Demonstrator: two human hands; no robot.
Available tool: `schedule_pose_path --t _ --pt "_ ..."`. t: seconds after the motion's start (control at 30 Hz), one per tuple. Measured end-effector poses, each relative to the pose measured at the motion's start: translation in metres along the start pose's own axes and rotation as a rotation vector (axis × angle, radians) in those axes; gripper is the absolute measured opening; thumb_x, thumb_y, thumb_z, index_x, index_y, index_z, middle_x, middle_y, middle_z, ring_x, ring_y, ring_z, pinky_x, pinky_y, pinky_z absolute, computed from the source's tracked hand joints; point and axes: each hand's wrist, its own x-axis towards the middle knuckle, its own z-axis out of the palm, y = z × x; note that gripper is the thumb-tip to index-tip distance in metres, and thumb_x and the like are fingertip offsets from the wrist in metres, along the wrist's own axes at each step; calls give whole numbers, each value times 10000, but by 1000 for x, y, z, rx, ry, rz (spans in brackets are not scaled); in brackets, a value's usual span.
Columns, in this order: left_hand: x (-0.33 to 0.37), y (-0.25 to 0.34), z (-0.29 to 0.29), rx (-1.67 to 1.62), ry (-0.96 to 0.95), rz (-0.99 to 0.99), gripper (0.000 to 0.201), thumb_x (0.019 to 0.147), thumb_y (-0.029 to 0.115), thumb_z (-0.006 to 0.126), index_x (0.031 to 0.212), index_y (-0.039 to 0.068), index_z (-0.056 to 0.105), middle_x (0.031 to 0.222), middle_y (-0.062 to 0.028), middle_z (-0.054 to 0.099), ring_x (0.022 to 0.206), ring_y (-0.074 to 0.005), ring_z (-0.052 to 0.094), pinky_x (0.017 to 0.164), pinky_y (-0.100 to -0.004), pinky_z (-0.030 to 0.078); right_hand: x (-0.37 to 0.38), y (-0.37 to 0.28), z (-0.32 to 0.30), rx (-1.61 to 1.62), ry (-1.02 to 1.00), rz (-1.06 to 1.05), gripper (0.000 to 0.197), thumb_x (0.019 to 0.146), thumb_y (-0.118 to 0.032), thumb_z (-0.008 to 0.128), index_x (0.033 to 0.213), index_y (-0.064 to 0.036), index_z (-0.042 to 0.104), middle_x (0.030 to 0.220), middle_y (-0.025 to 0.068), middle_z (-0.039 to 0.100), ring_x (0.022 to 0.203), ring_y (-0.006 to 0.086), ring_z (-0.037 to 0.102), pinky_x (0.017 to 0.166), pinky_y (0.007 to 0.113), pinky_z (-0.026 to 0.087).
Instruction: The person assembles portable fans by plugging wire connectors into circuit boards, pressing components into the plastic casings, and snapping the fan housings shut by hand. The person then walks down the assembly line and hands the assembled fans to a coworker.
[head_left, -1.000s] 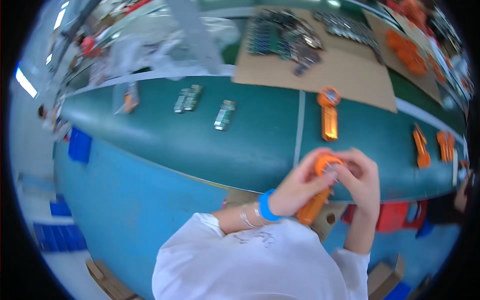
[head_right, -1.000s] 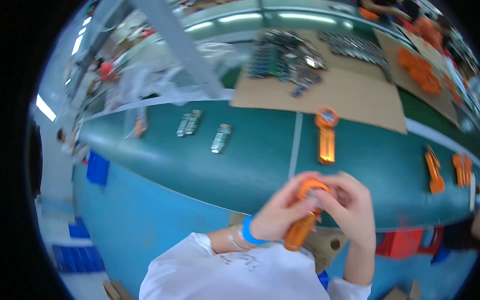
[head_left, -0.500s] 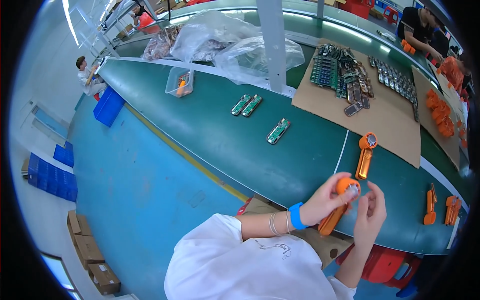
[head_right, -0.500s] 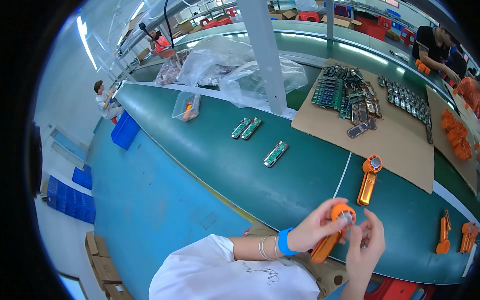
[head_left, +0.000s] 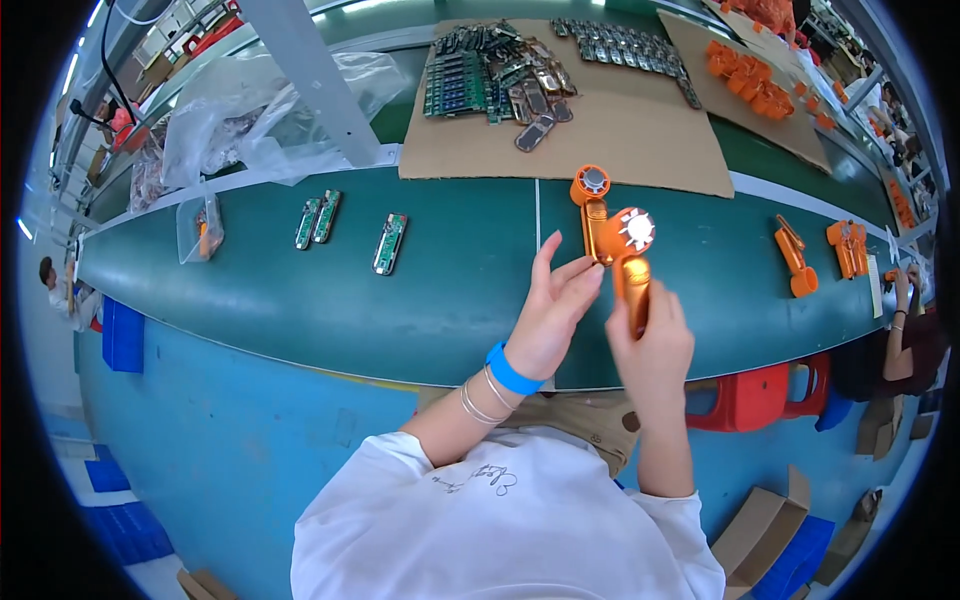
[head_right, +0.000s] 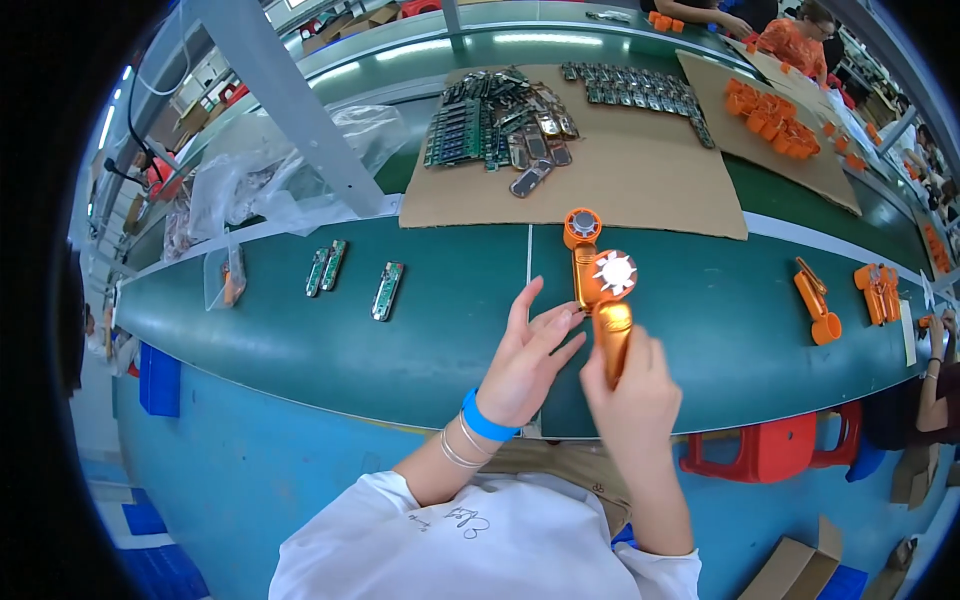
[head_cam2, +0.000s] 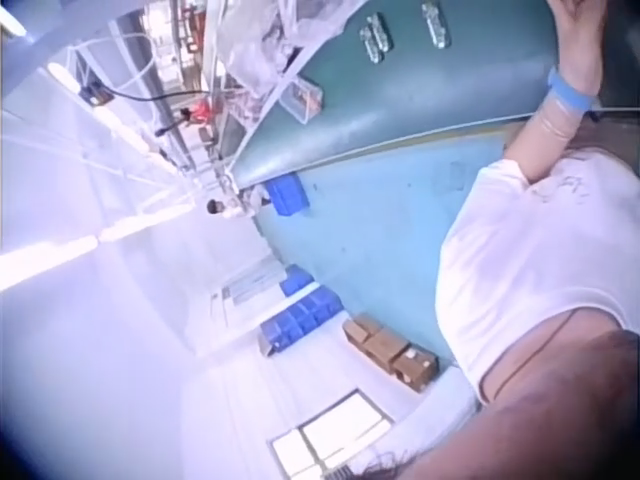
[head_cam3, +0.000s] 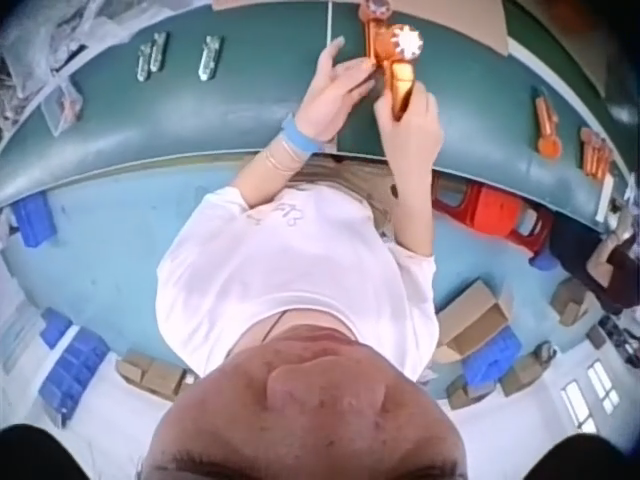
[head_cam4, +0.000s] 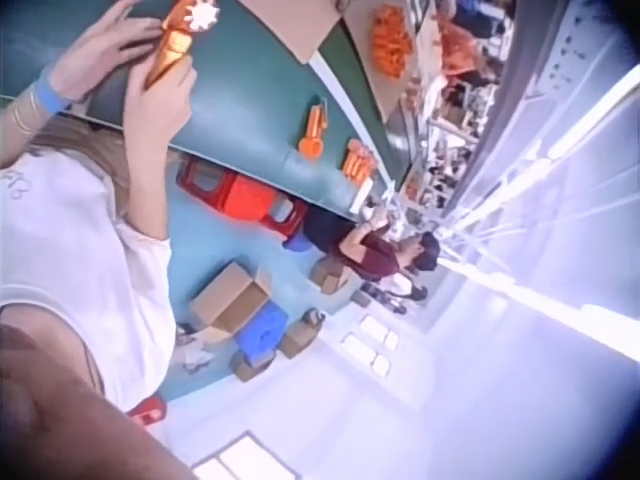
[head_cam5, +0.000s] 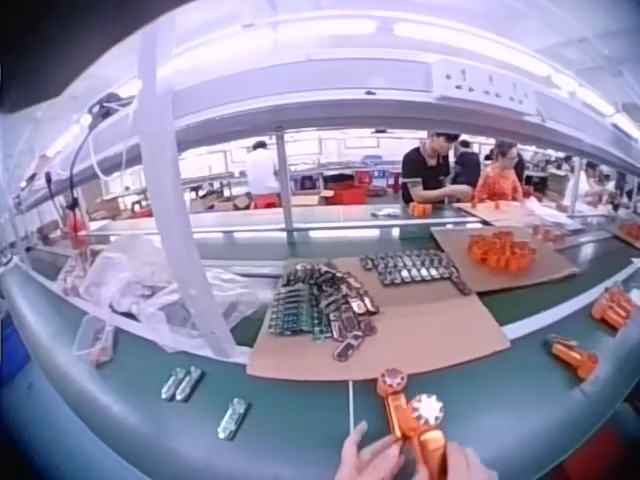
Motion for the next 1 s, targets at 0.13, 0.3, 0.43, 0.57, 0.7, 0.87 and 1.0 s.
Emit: schedule_pose_path --t 0.13,0.3,0.43,0.57,0.7,0.87,1.0 --pt "-21 -1 -27 60 -62 59 312 895 63 503 1197 31 432 1104 -107 535 1016 -204 541 899 -376 453 33 33 18 -53 -12 4 254 816 -218 598 948 -12 529 831 185 555 745 385 562 642 452 457" --pt "-47 19 -59 200 -79 129 217 895 53 495 1107 10 505 980 -87 586 903 -166 569 835 -304 463 50 59 39 -108 -100 64 269 837 -218 582 996 -1 568 907 172 590 820 354 586 714 415 472" --pt "-80 46 -98 295 171 305 178 898 57 495 1057 -12 532 931 -97 605 870 -166 582 824 -297 467 54 51 47 -91 -163 88 324 881 -252 542 1040 30 548 951 173 575 853 342 574 755 389 466" --pt "-98 67 -135 442 438 459 157 894 43 499 1034 -16 538 924 -75 594 839 -135 570 784 -270 477 56 50 50 -40 -136 92 400 927 -308 477 1081 56 531 982 180 564 875 343 566 777 375 460" --pt "-87 91 -143 1384 632 700 268 801 78 622 1050 16 546 948 -109 562 935 -246 534 806 -339 440 54 37 48 -176 -65 62 368 943 -272 444 1187 3 472 1150 150 478 952 301 565 765 361 470" --pt "-21 112 -135 2141 698 735 481 806 348 602 1192 72 525 1346 -191 348 1290 -357 256 999 -562 218 53 42 39 -11 25 -43 308 928 -214 481 1143 7 494 1089 134 499 951 265 557 773 351 466" --pt "12 111 -169 2283 742 596 404 810 325 576 1064 11 547 1364 -231 339 1330 -377 209 1027 -615 148 52 60 39 68 2 -18 281 927 -196 476 1108 15 515 1066 139 511 932 272 551 793 343 452"
